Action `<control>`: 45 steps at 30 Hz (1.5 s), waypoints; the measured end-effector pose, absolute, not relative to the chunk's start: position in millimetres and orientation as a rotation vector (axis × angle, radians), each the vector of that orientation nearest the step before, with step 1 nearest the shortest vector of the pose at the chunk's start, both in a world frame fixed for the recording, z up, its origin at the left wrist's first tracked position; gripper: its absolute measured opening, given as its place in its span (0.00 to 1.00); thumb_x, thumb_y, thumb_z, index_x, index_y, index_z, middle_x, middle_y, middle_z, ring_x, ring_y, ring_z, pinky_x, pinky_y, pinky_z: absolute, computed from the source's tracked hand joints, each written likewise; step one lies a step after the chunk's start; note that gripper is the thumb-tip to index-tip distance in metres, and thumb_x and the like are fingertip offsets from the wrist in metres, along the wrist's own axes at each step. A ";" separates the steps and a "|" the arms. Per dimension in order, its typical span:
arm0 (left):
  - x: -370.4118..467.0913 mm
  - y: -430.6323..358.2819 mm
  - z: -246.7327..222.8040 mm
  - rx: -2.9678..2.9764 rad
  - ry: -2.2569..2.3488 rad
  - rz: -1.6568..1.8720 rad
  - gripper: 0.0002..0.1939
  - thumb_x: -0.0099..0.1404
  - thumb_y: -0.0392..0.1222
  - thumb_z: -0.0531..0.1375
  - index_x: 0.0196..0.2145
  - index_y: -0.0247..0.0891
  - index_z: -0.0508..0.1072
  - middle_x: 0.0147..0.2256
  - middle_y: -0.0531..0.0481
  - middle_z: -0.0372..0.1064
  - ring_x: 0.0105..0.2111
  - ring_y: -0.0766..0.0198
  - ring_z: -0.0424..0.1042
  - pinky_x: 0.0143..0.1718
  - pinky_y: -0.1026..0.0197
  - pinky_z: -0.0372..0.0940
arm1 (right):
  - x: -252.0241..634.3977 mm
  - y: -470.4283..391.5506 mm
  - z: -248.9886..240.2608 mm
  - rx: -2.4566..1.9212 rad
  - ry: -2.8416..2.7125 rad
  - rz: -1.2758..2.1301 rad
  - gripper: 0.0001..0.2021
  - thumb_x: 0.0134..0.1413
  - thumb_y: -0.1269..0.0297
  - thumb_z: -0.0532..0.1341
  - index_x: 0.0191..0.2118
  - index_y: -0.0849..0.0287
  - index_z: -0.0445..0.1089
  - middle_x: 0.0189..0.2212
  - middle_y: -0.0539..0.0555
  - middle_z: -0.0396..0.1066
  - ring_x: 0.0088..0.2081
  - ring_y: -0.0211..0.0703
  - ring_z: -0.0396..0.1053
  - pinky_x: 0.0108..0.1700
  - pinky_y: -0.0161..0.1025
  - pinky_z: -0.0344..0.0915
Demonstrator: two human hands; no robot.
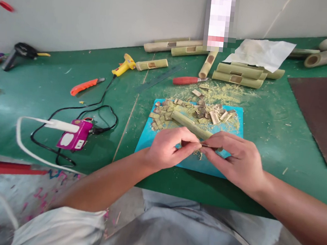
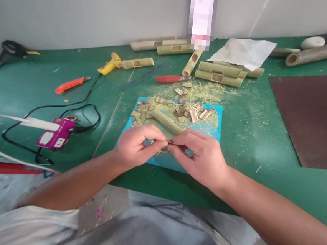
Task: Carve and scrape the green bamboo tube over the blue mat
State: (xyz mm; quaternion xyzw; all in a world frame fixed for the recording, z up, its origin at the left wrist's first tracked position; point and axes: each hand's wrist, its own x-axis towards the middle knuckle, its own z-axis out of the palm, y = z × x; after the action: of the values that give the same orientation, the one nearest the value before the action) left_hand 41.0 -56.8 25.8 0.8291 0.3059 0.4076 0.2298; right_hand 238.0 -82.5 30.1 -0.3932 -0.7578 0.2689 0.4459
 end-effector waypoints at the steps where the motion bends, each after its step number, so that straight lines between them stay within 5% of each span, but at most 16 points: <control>1: 41.3 -56.8 26.0 2.278 0.846 1.121 0.07 0.68 0.40 0.60 0.32 0.36 0.71 0.25 0.54 0.72 0.23 0.72 0.69 0.27 0.70 0.64 | 237.9 -82.7 30.7 -0.983 -1.874 0.677 0.04 0.56 0.71 0.62 0.33 0.55 0.71 0.28 0.49 0.74 0.27 0.34 0.71 0.30 0.32 0.67; 36: 45.5 -57.0 20.9 2.098 0.834 1.142 0.04 0.68 0.37 0.58 0.34 0.36 0.70 0.25 0.55 0.71 0.22 0.73 0.68 0.26 0.70 0.65 | 237.2 -81.5 30.2 -1.066 -1.852 0.776 0.05 0.57 0.68 0.61 0.30 0.55 0.71 0.27 0.49 0.74 0.27 0.35 0.70 0.31 0.35 0.67; 45: 45.3 -52.9 23.1 2.177 0.879 1.000 0.13 0.70 0.41 0.56 0.27 0.36 0.69 0.20 0.55 0.65 0.20 0.72 0.63 0.24 0.68 0.57 | 237.4 -80.9 29.7 -1.170 -1.794 0.909 0.07 0.56 0.65 0.62 0.27 0.56 0.69 0.24 0.47 0.71 0.26 0.34 0.66 0.29 0.34 0.62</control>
State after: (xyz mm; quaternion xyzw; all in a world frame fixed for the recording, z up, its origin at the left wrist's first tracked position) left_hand 45.3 -52.9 23.1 0.8163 0.3295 0.3750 0.2906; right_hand 237.4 -80.9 29.7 -0.4617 -0.7079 0.3588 0.3962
